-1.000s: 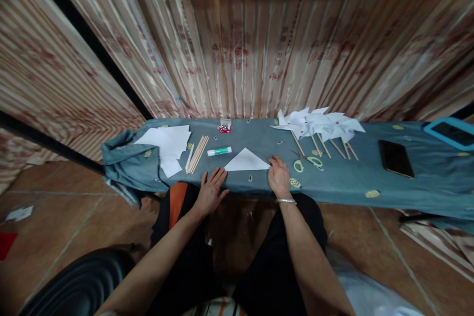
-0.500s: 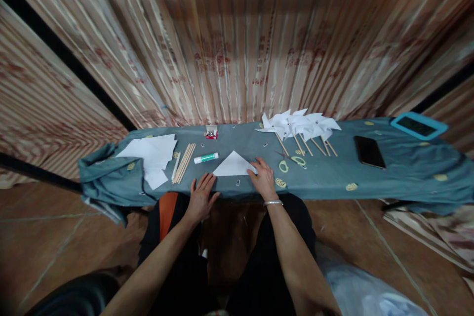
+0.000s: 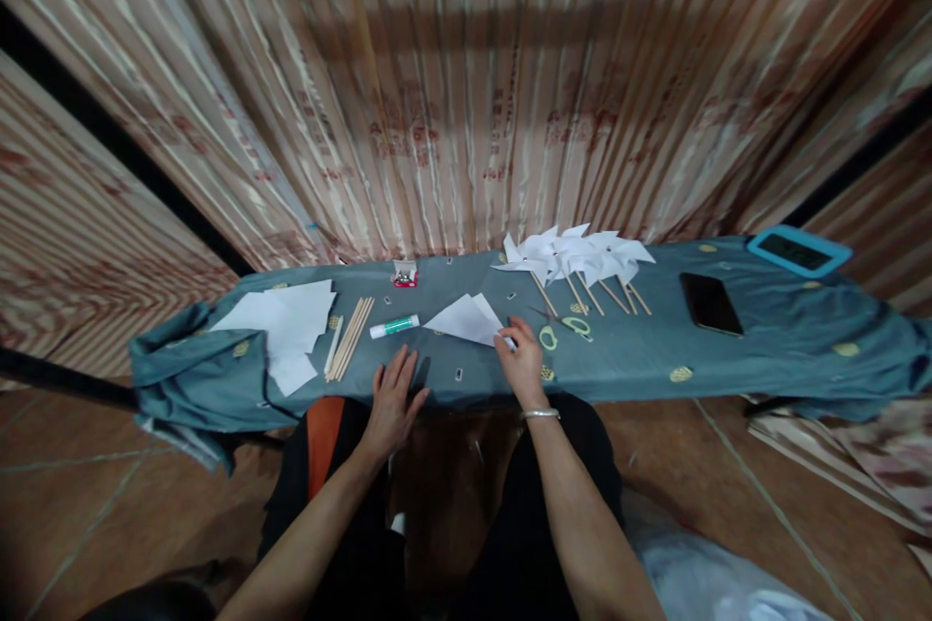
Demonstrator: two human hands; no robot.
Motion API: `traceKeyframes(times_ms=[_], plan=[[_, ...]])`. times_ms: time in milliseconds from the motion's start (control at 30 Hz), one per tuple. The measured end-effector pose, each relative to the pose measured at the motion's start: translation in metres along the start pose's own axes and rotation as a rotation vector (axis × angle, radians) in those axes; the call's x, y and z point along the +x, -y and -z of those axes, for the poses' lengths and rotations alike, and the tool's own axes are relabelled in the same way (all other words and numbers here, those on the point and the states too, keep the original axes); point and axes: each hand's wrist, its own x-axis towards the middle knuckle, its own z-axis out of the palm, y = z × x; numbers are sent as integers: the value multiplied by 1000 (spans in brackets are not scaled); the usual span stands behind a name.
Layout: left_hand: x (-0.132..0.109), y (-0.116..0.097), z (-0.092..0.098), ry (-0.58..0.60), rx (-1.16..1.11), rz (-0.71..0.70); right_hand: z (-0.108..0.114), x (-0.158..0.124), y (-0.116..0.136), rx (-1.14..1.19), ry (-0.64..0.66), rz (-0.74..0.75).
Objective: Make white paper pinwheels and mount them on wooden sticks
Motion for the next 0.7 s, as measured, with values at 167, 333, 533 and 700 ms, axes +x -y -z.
traceKeyframes(times_ms=[167, 333, 533, 700], plan=[[0, -11, 1, -34, 14, -52, 2, -21, 31, -274, 112, 208], [1, -17, 1, -67, 30, -89, 1, -38, 53, -421, 250, 374], [2, -21, 2, -77, 18, -105, -2, -49, 62, -470, 362, 489], [3, -25, 4, -144, 103, -158, -6, -53, 64, -474, 390, 519]])
